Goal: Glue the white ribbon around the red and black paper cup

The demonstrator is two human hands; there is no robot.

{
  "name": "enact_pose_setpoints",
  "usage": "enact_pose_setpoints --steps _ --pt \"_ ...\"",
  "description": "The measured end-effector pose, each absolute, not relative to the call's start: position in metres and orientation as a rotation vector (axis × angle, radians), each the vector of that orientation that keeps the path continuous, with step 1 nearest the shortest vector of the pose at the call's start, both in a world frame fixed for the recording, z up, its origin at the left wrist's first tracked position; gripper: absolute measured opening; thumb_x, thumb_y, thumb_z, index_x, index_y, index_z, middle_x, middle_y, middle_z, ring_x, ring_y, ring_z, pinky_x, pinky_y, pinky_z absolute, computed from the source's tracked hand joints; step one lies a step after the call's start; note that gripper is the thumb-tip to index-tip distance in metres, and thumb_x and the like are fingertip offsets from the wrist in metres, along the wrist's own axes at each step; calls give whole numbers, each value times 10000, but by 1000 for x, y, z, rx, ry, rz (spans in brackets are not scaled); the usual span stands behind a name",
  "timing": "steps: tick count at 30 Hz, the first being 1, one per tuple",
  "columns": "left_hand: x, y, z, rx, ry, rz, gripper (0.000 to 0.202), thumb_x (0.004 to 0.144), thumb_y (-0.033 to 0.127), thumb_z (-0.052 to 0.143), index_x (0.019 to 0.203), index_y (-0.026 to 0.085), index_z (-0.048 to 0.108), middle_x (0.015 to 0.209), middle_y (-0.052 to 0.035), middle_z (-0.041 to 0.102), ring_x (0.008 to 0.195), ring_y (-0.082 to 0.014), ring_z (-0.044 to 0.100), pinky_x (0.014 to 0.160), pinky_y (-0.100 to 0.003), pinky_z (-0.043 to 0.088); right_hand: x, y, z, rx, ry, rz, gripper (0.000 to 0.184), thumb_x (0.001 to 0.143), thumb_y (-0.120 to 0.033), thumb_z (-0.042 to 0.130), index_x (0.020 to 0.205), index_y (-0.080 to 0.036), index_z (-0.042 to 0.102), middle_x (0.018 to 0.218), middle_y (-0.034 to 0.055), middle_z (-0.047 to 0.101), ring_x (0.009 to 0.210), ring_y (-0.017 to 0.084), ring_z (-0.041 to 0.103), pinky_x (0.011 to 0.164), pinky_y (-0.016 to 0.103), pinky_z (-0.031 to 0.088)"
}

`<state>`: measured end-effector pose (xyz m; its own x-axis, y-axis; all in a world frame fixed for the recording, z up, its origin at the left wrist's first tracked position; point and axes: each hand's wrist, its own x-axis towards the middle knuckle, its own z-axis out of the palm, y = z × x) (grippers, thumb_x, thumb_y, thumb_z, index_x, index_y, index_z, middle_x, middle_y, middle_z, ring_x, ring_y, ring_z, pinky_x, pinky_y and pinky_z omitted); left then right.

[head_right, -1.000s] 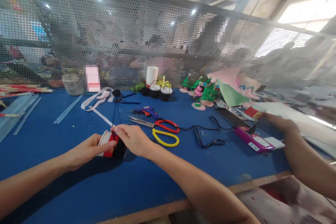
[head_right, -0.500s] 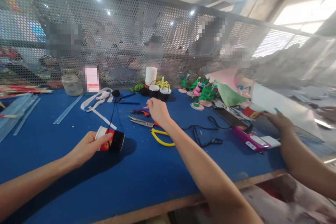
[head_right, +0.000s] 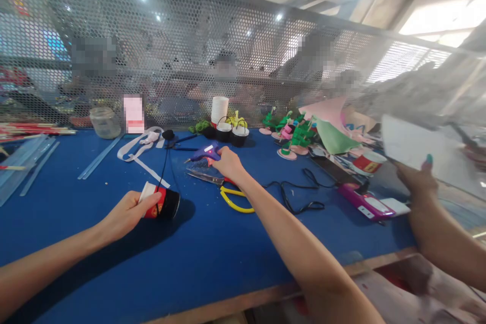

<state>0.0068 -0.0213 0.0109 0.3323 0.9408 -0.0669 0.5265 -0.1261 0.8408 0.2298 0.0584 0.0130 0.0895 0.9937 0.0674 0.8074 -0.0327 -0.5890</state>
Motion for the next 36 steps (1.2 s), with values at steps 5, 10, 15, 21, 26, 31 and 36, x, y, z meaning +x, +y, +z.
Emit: enact_pose_setpoints --steps 5,10,15,21,26,31,36 --pt "6 -18 11 1780 1328 650 383 701 437 356 417 194 272 433 57 228 421 -77 181 416 -232 144 228 19 33 -1623 -1827 803 125 690 -191 493 779 -106 513 680 53 606 577 124 573 515 218 446" --pt "4 -13 10 1697 1357 655 378 686 439 369 417 195 266 416 60 221 407 -69 169 406 -234 120 220 -12 36 -1309 -1772 1157 152 684 -247 521 753 -114 498 564 27 593 413 80 517 418 196 432" --pt "5 -10 11 1564 1393 665 344 664 424 378 423 186 318 401 65 257 389 -65 186 398 -223 121 212 -25 39 -1291 -1798 1156 114 683 -190 481 758 -118 529 590 17 599 388 64 502 364 173 416" --pt "5 -9 11 1448 1342 678 331 654 429 417 460 161 403 408 68 315 395 -67 246 413 -207 156 207 -38 39 -1454 -1941 1006 163 679 -277 501 603 -137 535 382 -39 468 313 61 434 313 159 356" --pt "5 -7 9 1376 1321 707 318 650 416 446 503 136 484 422 57 399 406 -72 320 429 -198 205 202 -42 34 -1423 -2029 708 144 680 -276 504 597 -159 514 389 -49 451 340 68 421 337 173 319" --pt "4 -8 9 1346 1298 728 308 647 400 459 515 127 516 418 56 428 404 -73 342 434 -195 218 201 -44 31 -1407 -2108 514 145 679 -272 500 604 -153 535 478 -23 489 428 80 415 395 190 317" --pt "5 -7 9 1303 1321 748 316 644 400 461 500 124 517 396 56 432 398 -78 356 444 -199 225 200 -48 30 -1409 -2132 492 116 667 -253 506 598 -161 519 470 -26 487 416 79 391 386 189 303"
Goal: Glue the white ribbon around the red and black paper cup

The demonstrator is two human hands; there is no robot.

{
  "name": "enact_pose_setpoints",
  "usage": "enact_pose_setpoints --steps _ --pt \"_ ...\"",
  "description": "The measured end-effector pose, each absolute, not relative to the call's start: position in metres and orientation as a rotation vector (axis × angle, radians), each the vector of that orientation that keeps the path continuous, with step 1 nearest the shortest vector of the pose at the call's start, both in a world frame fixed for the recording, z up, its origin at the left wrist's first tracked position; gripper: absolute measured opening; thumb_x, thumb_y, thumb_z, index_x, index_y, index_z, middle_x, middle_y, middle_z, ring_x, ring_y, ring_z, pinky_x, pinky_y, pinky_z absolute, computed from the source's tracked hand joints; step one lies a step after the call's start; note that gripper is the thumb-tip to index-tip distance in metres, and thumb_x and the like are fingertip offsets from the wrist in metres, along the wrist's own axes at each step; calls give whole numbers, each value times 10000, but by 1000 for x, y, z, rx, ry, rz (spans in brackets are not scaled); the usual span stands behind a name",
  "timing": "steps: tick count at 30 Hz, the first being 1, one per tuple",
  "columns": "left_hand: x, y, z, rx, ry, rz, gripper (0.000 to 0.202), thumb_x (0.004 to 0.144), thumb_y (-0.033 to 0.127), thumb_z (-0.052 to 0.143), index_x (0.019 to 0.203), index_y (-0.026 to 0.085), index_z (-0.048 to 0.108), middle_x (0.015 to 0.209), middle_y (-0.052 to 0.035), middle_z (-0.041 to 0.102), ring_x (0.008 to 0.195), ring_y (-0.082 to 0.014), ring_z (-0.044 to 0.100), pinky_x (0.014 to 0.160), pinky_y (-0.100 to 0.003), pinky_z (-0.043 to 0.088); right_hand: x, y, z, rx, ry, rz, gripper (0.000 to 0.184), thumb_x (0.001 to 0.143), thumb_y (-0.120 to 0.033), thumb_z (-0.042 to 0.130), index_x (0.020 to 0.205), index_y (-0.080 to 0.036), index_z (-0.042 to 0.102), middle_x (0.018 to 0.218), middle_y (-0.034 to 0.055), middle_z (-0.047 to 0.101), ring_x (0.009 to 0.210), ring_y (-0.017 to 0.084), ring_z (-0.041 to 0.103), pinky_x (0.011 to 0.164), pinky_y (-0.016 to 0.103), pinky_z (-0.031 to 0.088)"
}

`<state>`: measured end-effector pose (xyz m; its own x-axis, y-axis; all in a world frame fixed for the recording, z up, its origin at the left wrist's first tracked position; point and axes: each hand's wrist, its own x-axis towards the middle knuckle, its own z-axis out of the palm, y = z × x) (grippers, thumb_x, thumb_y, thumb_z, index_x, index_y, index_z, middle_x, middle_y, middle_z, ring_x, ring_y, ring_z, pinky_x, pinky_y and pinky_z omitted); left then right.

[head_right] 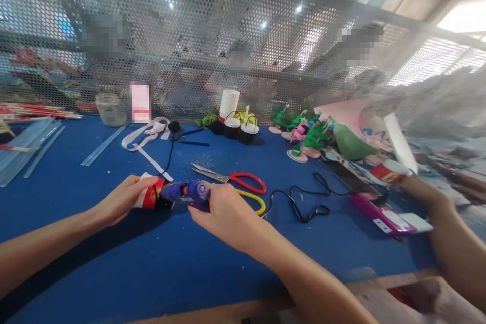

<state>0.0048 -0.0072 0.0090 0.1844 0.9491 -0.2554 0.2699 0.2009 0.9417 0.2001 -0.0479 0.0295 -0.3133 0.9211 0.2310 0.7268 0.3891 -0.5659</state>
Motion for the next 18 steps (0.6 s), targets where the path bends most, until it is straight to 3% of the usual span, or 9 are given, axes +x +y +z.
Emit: enact_pose_setpoints --steps 18 --pt "2 -4 1 1269 1277 773 282 657 375 461 532 128 517 419 46 449 413 -90 387 450 -209 251 197 -55 33 -1385 -2189 421 124 653 -171 496 548 -186 431 470 -43 446 397 69 354 387 185 269"
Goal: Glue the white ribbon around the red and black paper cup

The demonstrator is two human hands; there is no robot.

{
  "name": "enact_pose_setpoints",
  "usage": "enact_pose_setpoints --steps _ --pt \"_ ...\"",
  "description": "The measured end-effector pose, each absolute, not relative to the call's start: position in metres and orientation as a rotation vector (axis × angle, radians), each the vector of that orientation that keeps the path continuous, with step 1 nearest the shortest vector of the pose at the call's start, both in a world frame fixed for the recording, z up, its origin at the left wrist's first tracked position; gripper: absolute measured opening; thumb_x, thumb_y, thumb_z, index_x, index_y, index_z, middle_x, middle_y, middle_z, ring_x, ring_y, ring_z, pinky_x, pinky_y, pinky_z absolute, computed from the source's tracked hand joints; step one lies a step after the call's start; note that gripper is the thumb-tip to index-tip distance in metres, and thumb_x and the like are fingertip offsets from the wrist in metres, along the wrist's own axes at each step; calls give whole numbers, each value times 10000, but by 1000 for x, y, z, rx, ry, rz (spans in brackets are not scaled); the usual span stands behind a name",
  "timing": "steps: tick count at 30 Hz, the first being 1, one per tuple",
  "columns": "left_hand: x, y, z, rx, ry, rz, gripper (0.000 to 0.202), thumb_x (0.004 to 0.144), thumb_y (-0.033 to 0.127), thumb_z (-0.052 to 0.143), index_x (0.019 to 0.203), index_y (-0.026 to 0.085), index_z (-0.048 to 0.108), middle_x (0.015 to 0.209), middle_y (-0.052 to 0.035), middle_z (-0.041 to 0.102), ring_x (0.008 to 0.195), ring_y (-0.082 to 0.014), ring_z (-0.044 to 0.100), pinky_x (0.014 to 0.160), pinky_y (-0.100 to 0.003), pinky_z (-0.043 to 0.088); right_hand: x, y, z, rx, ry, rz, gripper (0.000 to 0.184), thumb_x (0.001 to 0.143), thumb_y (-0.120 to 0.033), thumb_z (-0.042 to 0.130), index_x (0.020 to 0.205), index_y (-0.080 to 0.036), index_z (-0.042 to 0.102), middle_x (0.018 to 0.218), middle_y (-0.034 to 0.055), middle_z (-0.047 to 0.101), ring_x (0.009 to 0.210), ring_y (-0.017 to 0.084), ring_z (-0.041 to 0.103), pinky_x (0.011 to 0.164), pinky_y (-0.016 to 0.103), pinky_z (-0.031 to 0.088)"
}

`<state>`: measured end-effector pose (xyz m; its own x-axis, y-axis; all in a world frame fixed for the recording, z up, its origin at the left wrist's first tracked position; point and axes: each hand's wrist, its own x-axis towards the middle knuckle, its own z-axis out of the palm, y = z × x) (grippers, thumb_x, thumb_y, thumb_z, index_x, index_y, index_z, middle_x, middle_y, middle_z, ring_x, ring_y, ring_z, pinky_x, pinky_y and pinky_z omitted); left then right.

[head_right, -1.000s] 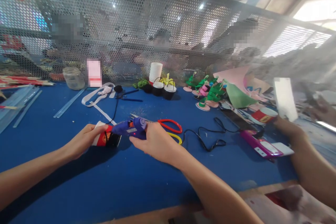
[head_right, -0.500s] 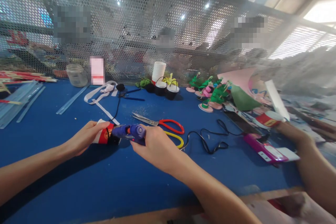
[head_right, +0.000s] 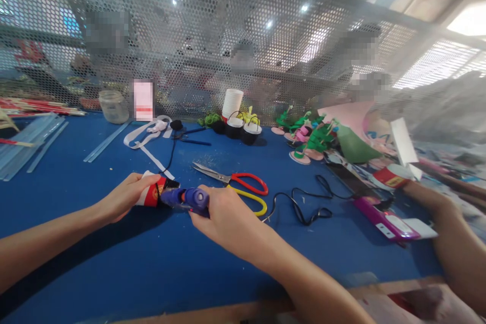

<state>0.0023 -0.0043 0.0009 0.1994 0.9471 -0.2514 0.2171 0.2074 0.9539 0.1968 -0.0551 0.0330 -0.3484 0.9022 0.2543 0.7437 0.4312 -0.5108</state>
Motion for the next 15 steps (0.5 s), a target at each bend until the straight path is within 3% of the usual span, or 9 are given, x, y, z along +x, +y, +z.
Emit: enact_pose_setpoints --steps 15 --pt "7 -7 6 1266 1296 769 281 642 364 456 480 135 472 405 60 422 401 -72 352 439 -191 230 195 -55 36 -1422 -2199 414 89 653 -143 478 572 -171 456 480 -47 445 411 63 349 397 175 273"
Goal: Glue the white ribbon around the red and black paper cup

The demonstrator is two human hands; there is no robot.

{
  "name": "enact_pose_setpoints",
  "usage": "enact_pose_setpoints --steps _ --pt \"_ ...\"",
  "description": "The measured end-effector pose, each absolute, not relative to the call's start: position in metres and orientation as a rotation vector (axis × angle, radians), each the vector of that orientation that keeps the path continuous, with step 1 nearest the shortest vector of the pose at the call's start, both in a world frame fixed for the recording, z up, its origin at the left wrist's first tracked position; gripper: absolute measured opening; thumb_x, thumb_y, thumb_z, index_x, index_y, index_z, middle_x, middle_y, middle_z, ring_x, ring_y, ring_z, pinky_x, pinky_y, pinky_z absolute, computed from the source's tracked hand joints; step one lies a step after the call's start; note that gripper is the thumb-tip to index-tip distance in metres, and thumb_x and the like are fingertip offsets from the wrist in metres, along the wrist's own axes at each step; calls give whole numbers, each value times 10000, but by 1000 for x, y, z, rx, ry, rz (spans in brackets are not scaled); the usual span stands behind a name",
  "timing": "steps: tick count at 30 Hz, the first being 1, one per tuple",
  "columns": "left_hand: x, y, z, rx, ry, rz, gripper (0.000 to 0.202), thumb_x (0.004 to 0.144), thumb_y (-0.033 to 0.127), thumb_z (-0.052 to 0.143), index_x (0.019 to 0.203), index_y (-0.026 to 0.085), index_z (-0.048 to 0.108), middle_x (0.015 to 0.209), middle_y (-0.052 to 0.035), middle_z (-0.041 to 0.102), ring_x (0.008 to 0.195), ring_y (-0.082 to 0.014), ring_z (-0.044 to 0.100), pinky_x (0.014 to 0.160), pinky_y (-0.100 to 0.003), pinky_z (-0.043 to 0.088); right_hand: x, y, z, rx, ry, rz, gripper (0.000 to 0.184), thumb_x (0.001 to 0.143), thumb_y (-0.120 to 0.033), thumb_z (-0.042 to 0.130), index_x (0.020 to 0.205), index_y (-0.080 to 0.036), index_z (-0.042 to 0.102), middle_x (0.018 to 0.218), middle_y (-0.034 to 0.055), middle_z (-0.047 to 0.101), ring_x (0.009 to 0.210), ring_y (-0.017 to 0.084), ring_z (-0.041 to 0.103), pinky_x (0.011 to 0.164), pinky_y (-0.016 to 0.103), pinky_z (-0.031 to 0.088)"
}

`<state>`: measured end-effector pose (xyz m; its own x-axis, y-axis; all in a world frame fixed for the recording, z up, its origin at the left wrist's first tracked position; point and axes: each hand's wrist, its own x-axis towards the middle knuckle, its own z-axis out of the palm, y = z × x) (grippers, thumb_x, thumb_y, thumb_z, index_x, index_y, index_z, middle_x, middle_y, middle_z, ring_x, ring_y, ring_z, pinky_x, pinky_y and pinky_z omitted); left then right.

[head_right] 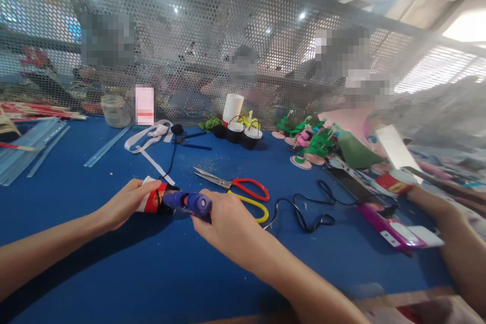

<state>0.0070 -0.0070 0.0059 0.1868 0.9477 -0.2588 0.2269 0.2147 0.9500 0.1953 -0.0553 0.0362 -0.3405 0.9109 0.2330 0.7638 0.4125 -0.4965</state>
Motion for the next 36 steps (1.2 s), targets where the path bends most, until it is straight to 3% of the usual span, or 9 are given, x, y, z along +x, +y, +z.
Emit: enact_pose_setpoints --steps 7,15,26,36 --pt "3 -6 1 1431 1301 722 344 669 430 398 513 135 480 429 61 355 413 -74 284 431 -203 199 197 -52 35 -1450 -2127 404 114 661 -180 482 552 -159 458 453 -47 441 396 58 332 378 172 271" --pt "2 -7 2 1581 1317 661 354 710 447 347 502 161 380 468 61 249 444 -75 207 422 -213 152 200 -50 36 -1450 -2139 426 120 678 -199 462 574 -147 491 480 -34 468 429 67 369 407 176 305" --pt "2 -11 3 1751 1341 646 373 741 445 306 479 189 236 469 60 191 447 -75 167 422 -229 141 201 -46 39 -1509 -2097 517 146 676 -235 460 563 -146 482 463 -31 434 420 69 370 396 175 309" --pt "2 -13 2 1806 1306 647 361 745 412 302 468 186 249 461 58 209 443 -73 173 415 -227 147 201 -49 43 -1661 -2050 607 160 668 -289 478 574 -160 480 385 -42 436 347 75 408 342 169 295"
